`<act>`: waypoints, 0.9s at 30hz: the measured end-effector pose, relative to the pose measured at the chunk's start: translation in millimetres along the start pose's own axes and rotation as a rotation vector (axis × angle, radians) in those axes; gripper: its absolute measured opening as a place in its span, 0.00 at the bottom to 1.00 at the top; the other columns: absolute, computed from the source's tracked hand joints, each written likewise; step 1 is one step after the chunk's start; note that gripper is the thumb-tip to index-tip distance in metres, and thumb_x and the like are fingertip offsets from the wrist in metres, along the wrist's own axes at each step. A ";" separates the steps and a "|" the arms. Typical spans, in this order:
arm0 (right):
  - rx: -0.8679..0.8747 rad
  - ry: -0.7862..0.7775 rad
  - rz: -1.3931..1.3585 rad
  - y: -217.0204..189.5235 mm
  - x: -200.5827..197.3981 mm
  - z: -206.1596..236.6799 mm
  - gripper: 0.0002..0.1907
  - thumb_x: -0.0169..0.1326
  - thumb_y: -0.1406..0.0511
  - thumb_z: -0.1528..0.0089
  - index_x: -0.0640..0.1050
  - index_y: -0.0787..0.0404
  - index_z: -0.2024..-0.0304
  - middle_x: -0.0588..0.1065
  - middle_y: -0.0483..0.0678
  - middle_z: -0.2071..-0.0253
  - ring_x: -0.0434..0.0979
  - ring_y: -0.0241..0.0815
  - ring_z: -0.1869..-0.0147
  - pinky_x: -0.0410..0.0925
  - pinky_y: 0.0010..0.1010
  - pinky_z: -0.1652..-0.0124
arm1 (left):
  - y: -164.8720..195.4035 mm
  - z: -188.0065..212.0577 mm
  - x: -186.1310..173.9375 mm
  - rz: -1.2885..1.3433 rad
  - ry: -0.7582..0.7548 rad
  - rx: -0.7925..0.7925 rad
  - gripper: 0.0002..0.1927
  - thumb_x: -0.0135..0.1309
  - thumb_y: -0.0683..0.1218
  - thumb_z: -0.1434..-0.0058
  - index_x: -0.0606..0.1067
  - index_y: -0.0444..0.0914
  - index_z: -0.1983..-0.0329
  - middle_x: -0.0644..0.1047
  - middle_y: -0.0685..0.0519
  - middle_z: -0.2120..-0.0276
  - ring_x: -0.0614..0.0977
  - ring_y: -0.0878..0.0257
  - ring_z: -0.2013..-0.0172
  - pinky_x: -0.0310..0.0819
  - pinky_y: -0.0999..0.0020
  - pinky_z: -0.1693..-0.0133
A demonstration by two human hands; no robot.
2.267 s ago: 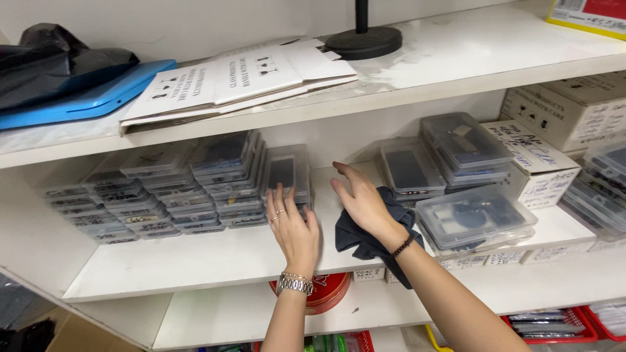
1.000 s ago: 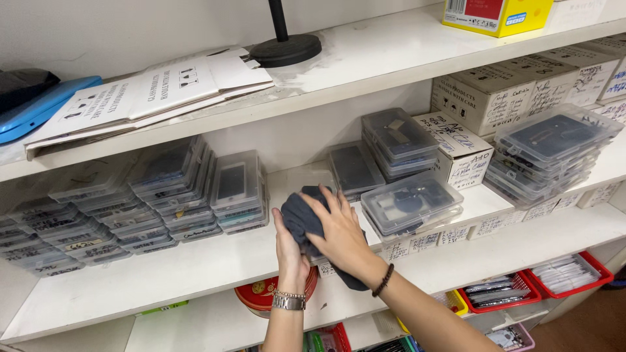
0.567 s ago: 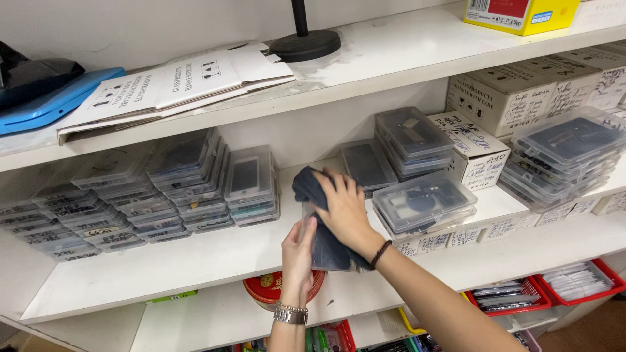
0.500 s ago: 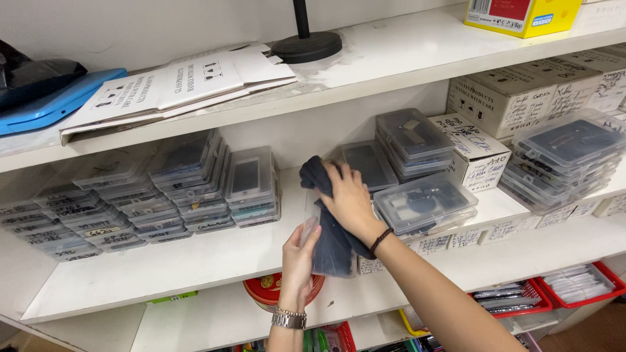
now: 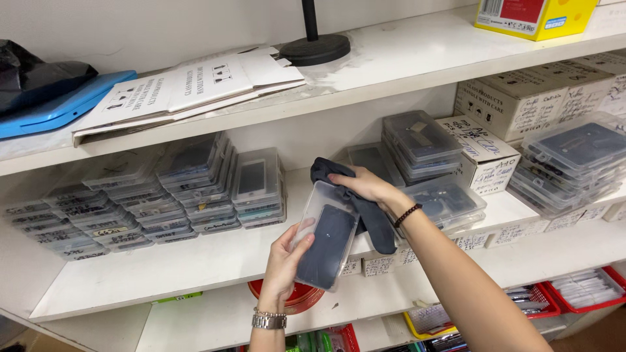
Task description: The person picks up plastic storage boxes one at a time from a white shelf and wipes their surfaces with a dark cloth, then places each box back on the shelf. They work through a row of boxes, occasionally shifting neighboring boxes aside to reach the next one.
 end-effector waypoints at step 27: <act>-0.593 0.526 0.458 -83.2 59.7 86.0 0.37 0.62 0.56 0.41 0.66 0.58 0.33 0.58 0.64 0.27 0.58 0.66 0.26 0.57 0.46 0.32 | -8.7 -30.9 -10.7 0.122 0.327 -0.003 0.32 0.51 0.57 0.32 0.69 0.29 0.35 0.78 0.43 0.42 0.78 0.60 0.47 0.72 0.67 0.48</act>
Point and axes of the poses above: each hand's wrist, its own z-axis away from the middle knuckle, its own x-axis out of the palm, y = z × x, the point moved 8 cm from there along -z, towards the middle knuckle
